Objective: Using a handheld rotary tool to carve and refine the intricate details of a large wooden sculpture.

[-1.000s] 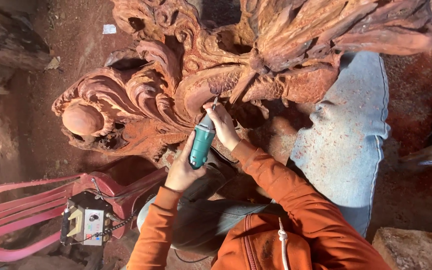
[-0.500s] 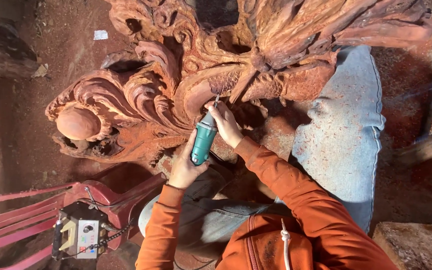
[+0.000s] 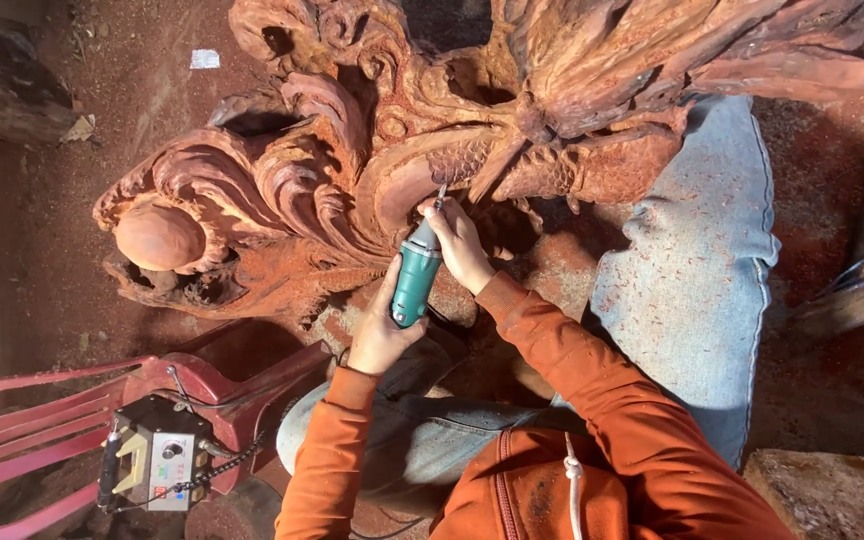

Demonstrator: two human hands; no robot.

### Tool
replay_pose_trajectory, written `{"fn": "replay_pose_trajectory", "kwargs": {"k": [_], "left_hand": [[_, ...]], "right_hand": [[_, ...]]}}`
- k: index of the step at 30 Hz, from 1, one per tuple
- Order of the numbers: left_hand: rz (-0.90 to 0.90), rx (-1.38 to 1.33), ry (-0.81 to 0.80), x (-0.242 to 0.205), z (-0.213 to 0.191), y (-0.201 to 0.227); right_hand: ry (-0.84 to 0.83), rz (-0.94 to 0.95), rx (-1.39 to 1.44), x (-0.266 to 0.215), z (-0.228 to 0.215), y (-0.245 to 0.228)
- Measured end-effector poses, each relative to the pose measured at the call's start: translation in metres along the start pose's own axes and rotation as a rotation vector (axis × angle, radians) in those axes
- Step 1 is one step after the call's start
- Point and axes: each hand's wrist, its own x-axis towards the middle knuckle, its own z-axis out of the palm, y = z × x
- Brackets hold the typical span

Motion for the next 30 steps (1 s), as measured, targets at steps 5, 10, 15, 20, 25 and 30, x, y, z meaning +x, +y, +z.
{"fn": "replay_pose_trajectory", "kwargs": {"k": [5, 10, 15, 20, 25, 30], "left_hand": [[0.003, -0.071, 0.021, -0.001, 0.004, 0.002], [-0.002, -0.075, 0.047, -0.004, 0.007, 0.001], [0.014, -0.106, 0.073, -0.006, 0.013, 0.006], [-0.002, -0.062, 0.069, -0.008, 0.019, 0.003], [-0.009, -0.064, 0.059, -0.008, 0.020, 0.007], [-0.003, -0.073, 0.076, -0.009, 0.024, 0.003]], "right_hand": [[-0.009, 0.000, -0.013, 0.001, -0.001, 0.000], [-0.013, 0.006, -0.006, 0.002, 0.001, 0.003], [-0.027, -0.016, -0.018, 0.002, 0.000, 0.005], [0.001, -0.011, 0.065, 0.001, -0.001, -0.003], [-0.004, -0.020, 0.044, 0.002, -0.002, -0.001], [-0.009, -0.023, 0.035, 0.002, -0.003, 0.000]]}}
